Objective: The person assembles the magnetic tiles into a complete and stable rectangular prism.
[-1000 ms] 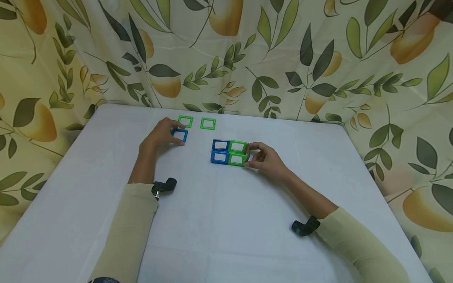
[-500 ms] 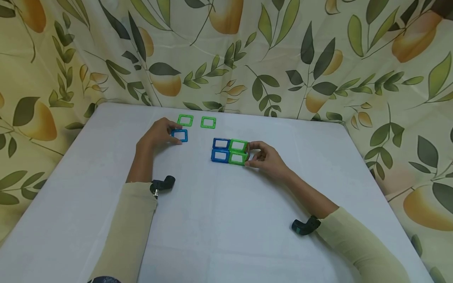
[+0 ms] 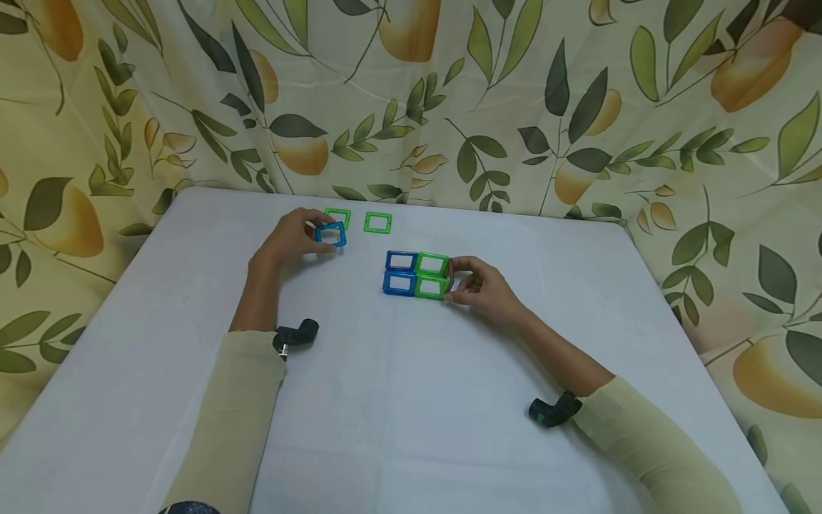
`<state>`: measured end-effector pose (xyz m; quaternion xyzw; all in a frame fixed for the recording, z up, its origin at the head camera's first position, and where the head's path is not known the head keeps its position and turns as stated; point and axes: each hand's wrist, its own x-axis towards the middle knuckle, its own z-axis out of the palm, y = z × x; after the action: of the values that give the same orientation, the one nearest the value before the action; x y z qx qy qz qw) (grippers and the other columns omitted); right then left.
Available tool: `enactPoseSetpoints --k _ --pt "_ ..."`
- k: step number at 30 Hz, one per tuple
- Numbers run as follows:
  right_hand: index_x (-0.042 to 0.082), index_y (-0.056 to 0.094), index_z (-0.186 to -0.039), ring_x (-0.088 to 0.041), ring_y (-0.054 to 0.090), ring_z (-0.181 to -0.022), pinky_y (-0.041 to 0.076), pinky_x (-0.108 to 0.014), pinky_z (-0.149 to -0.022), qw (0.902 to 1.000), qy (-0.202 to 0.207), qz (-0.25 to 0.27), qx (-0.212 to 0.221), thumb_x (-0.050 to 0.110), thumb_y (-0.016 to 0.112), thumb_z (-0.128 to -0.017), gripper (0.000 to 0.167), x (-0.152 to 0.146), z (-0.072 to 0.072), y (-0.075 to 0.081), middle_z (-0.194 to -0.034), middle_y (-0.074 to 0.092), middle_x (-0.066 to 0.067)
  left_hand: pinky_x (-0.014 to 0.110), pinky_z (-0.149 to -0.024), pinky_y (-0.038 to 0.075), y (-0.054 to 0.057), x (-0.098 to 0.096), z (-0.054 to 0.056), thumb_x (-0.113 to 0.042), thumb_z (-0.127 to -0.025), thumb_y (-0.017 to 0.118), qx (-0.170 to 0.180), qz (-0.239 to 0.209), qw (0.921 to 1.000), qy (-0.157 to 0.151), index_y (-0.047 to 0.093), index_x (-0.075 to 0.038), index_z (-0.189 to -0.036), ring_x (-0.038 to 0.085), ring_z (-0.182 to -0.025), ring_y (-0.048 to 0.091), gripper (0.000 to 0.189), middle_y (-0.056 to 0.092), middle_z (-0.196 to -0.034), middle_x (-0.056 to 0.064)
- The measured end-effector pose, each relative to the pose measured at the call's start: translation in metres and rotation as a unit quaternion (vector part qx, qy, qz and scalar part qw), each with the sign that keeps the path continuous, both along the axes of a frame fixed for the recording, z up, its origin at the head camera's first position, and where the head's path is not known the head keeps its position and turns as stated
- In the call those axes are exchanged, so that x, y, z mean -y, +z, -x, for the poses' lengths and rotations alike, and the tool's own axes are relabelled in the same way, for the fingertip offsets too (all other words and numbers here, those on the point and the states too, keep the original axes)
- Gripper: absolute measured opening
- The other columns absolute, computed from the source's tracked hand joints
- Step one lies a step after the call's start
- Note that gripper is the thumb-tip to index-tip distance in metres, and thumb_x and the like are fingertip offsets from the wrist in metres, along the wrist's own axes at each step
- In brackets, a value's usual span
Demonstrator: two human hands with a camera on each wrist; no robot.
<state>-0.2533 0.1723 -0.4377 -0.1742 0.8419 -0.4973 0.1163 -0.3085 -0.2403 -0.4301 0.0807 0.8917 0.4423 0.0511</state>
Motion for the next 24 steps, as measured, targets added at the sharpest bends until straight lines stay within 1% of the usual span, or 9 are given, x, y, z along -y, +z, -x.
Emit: enactPoseSetpoints --k 2,5,8,10,12,16,19,24 --pt "0.000 0.053 -0.146 -0.026 0.059 -0.093 0.049 -0.022 -0.074 1.0000 -0.001 -0.001 0.001 0.001 0.084 -0.088 0.066 0.001 0.001 0.000 -0.138 0.058 -0.017 0.044 -0.092 0.049 0.000 -0.003 -0.001 -0.013 -0.084 0.090 -0.011 -0.014 0.9998 -0.002 0.068 -0.004 -0.136 0.034 -0.112 0.058 0.057 0.060 -0.131 0.019" --pt "0.000 0.053 -0.147 -0.027 0.060 -0.094 0.049 -0.022 -0.075 1.0000 0.002 -0.005 0.000 0.002 0.083 -0.088 0.066 0.001 0.002 0.001 -0.139 0.058 -0.018 0.043 -0.091 0.049 0.000 -0.009 -0.002 -0.016 -0.082 0.092 -0.026 -0.023 0.9994 -0.002 0.070 -0.005 -0.134 0.033 -0.108 0.060 0.058 0.063 -0.127 0.017" --pt "0.001 0.053 -0.147 -0.027 0.060 -0.094 0.049 -0.023 -0.075 1.0000 -0.001 -0.006 0.002 0.003 0.084 -0.089 0.066 0.002 0.002 0.001 -0.140 0.058 -0.017 0.042 -0.089 0.048 -0.002 -0.017 -0.002 -0.019 -0.081 0.094 -0.032 -0.025 0.9992 -0.007 0.071 -0.006 -0.133 0.032 -0.105 0.059 0.058 0.065 -0.124 0.016" --pt "0.002 0.053 -0.147 -0.027 0.060 -0.094 0.049 -0.022 -0.075 1.0000 -0.003 -0.007 0.003 0.003 0.084 -0.089 0.066 0.002 0.004 0.000 -0.140 0.058 -0.016 0.042 -0.088 0.048 -0.003 -0.024 -0.002 -0.021 -0.080 0.094 -0.035 -0.025 0.9990 -0.016 0.070 -0.006 -0.132 0.031 -0.106 0.058 0.059 0.066 -0.124 0.015" --pt "0.003 0.054 -0.146 -0.026 0.060 -0.093 0.049 -0.022 -0.074 0.9999 -0.007 -0.007 0.006 0.002 0.084 -0.089 0.065 0.001 0.004 -0.001 -0.140 0.058 -0.015 0.042 -0.088 0.048 -0.004 -0.031 -0.002 -0.021 -0.081 0.093 -0.033 -0.027 0.9987 -0.026 0.069 -0.006 -0.132 0.031 -0.107 0.057 0.059 0.066 -0.124 0.015" --pt "0.001 0.053 -0.146 -0.025 0.061 -0.091 0.050 -0.023 -0.069 1.0000 -0.006 -0.003 0.003 0.000 0.083 -0.089 0.065 0.000 0.005 -0.002 -0.141 0.057 -0.017 0.045 -0.092 0.049 -0.007 -0.043 -0.001 -0.020 -0.081 0.092 -0.024 -0.034 0.9982 -0.045 0.063 -0.005 -0.132 0.032 -0.110 0.057 0.060 0.067 -0.127 0.016" --pt "0.000 0.052 -0.147 -0.024 0.061 -0.090 0.050 -0.024 -0.067 1.0000 -0.002 -0.002 -0.002 0.000 0.083 -0.089 0.065 0.000 0.006 -0.001 -0.142 0.056 -0.020 0.048 -0.095 0.048 -0.006 -0.049 -0.001 -0.018 -0.081 0.092 -0.014 -0.038 0.9981 -0.047 0.060 -0.007 -0.131 0.032 -0.113 0.057 0.060 0.067 -0.130 0.015" --pt "0.002 0.053 -0.147 -0.024 0.061 -0.090 0.051 -0.025 -0.066 1.0000 -0.009 -0.003 0.000 0.002 0.083 -0.089 0.065 0.000 0.009 0.001 -0.144 0.056 -0.017 0.050 -0.096 0.048 -0.001 -0.054 -0.002 -0.017 -0.080 0.091 -0.008 -0.034 0.9981 -0.051 0.059 -0.009 -0.131 0.033 -0.117 0.056 0.061 0.066 -0.133 0.014"
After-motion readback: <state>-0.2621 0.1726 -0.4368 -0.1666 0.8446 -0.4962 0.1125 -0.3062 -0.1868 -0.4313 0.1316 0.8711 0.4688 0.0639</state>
